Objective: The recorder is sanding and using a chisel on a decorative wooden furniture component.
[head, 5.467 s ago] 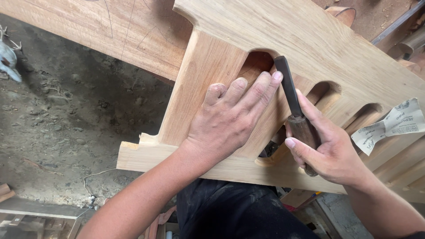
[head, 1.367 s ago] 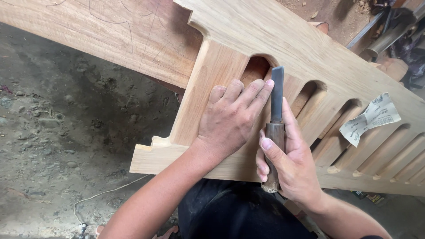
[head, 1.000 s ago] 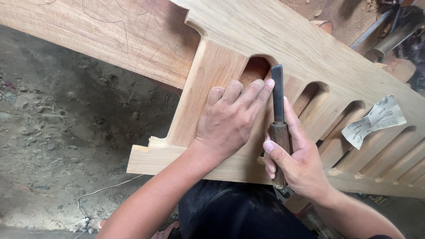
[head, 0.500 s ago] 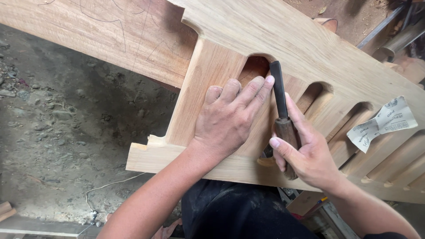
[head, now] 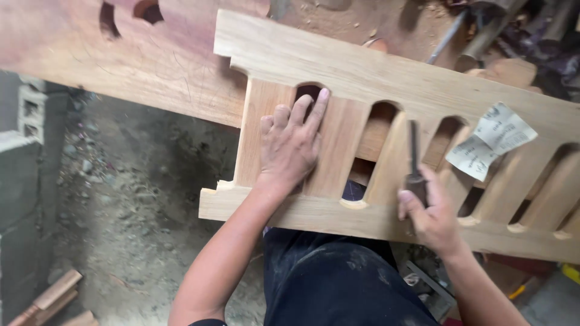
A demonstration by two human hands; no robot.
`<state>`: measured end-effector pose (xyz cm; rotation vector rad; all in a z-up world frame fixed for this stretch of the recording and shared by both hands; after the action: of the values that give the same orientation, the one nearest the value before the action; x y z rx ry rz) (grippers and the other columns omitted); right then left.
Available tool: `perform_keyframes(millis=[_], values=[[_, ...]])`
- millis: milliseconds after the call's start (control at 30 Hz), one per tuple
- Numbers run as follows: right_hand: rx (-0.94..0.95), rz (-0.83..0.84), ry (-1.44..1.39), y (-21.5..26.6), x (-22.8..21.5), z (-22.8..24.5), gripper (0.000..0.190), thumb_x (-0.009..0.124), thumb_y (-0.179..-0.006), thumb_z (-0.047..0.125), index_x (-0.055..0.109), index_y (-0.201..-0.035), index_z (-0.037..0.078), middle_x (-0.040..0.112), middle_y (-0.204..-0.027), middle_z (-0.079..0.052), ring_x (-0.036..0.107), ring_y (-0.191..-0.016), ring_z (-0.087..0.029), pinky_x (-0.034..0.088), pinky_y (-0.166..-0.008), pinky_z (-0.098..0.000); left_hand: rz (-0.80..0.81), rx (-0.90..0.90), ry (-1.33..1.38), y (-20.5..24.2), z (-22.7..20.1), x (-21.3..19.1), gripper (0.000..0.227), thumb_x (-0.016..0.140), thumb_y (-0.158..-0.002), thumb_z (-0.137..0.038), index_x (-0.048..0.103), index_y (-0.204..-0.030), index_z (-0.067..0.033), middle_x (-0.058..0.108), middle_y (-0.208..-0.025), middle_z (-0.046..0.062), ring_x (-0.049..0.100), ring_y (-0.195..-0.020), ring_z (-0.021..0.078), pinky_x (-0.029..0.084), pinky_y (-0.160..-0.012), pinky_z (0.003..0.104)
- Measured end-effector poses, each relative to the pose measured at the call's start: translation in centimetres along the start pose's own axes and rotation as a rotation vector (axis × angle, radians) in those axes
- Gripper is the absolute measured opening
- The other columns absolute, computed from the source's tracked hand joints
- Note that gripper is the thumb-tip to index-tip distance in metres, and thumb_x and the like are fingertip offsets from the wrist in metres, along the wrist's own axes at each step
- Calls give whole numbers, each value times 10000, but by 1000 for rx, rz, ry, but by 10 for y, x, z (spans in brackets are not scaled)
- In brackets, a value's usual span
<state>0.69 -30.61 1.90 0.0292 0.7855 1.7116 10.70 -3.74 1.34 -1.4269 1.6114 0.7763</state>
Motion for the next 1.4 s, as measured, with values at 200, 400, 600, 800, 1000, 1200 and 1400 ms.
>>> perform_keyframes(millis=[200, 400, 600, 800, 1000, 1200, 1400], values=[[-4, -652, 489, 59, -144, -48, 583, 643, -1100, 173, 375, -1603, 52, 656, -1166, -185, 663, -1020, -253, 552, -869, -396, 19, 13, 44, 2, 2, 2, 657, 657, -811, -198, 572, -1462, -239, 618, -1269, -1, 543, -1058, 238, 398, -877, 420], [236, -809, 693, 64, -229, -83, 681, 637, -1050, 151, 316, -1644, 66, 504, -1384, -258, 593, -1165, -438, 495, -944, -530, -155, 29, 70, 7, -4, -9, 483, 656, -873, -205, 655, -1352, -144, 665, -1235, 70, 559, -1061, 291, 402, -902, 436], [135, -790, 692, 43, -247, -99, 677, 642, -1046, 167, 343, -1651, 114, 520, -1322, -242, 545, -1188, -435, 464, -957, -569, -324, -20, 184, 27, -42, -13, 316, 646, -999, -192, 663, -1273, -37, 639, -1222, 140, 572, -1204, 308, 418, -1099, 463], [-28, -736, 924, 1, -274, -111, 658, 688, -1015, 142, 441, -1624, 126, 559, -1279, -262, 512, -1153, -487, 451, -957, -571, 35, 272, 327, 34, -202, 54, 311, 633, -996, -99, 607, -1305, -76, 626, -1293, 114, 572, -1275, 296, 474, -1126, 487], [-118, -732, 818, 5, -280, -123, 537, 633, -1028, 110, 530, -1555, 86, 511, -1355, -283, 431, -1304, -472, 418, -1055, -545, 69, 438, 27, 29, -285, 99, 718, 731, -711, -274, 513, -1375, -108, 444, -1503, 183, 429, -1352, 428, 399, -1009, 627], [-335, -921, 746, 21, -274, -116, 454, 677, -1014, 27, 503, -1418, -88, 504, -1427, -287, 411, -1414, -420, 405, -1154, -531, 233, 457, -129, 46, -286, 134, 624, 625, -897, -221, 475, -1485, -73, 407, -1578, 122, 409, -1463, 353, 448, -1040, 560], [-448, -834, 697, -10, -198, -25, 723, 912, -896, 261, 546, -1430, -62, 619, -1203, -264, 547, -1184, -383, 480, -979, -528, 225, 447, -91, 63, -288, 138, 572, 599, -923, -226, 510, -1465, -65, 458, -1547, 107, 485, -1375, 302, 460, -1027, 503]])
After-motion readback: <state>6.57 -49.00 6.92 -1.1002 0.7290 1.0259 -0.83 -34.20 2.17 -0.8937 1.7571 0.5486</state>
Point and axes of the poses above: each hand's wrist, its own y-axis away from the middle knuckle, its own x-axis out of the palm, z = x × y, the point moved 10 cm from there along -y, towards the middle knuckle
